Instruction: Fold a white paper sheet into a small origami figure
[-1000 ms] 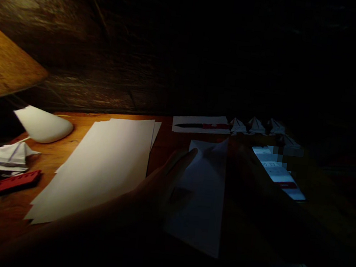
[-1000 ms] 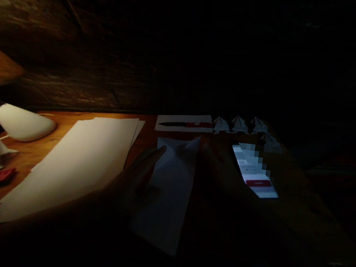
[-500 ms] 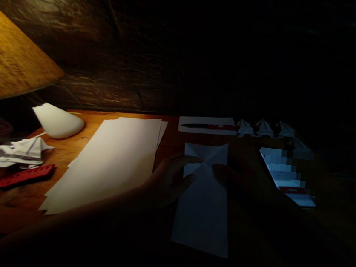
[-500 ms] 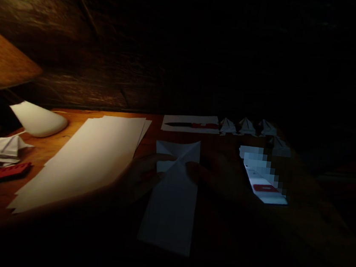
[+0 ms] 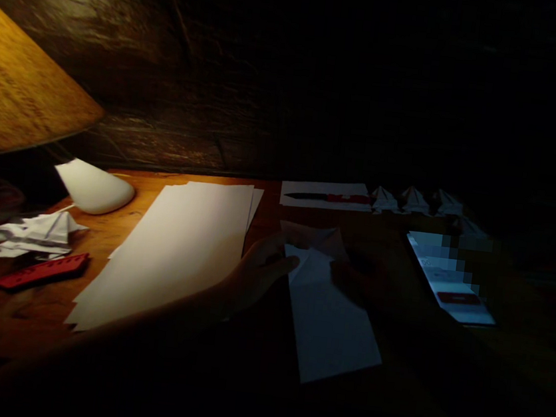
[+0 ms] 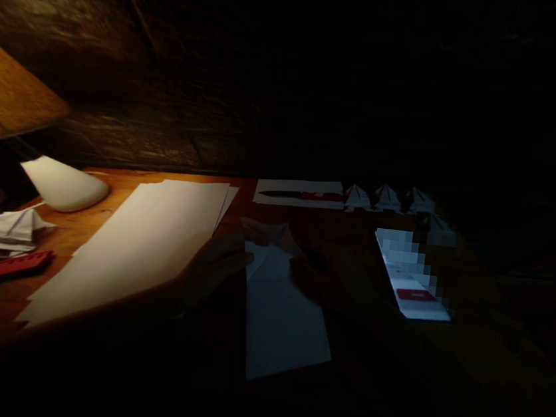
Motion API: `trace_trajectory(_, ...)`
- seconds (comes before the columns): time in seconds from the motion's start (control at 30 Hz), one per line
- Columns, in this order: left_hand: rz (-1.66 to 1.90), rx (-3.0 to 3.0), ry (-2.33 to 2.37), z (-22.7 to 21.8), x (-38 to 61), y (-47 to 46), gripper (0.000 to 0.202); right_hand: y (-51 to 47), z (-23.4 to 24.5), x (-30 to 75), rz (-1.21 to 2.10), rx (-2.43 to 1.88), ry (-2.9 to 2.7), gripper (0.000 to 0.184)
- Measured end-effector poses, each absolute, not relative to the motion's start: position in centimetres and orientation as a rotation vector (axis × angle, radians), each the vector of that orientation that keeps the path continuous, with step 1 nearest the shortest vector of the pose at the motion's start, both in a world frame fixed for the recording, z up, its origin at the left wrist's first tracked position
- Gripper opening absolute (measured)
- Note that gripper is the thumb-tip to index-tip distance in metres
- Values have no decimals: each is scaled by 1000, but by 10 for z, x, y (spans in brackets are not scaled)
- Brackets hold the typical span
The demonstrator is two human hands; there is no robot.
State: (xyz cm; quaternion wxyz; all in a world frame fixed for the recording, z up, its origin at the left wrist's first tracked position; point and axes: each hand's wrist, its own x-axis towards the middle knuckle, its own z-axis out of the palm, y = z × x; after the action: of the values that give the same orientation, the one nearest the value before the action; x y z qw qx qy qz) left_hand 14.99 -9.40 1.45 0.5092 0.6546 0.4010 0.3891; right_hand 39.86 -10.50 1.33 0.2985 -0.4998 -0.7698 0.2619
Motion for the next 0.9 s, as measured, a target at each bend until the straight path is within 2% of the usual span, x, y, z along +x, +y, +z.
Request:
trace_trajectory(0.27, 1085, 1496, 875, 7, 153, -90, 15, -108, 10, 398, 851, -1141, -1993, 32)
trace_trajectory(0.47, 1232, 1331, 819, 3, 156, -87, 38, -111, 15, 399, 811, -1115, -2099, 38)
trace_trajectory(0.63, 1190, 1282, 834, 2, 156, -86, 45, -110, 14, 400, 718, -1098, -2197, 40)
trace_trajectory(0.77, 1231, 1618, 934, 8, 149, -85, 37, -102, 14, 404, 580, -1128, -2276, 38)
trace_trajectory(0.9, 1220, 2236, 991, 13, 139, -87, 36, -97, 8, 407, 306, -1172, -2422, 24)
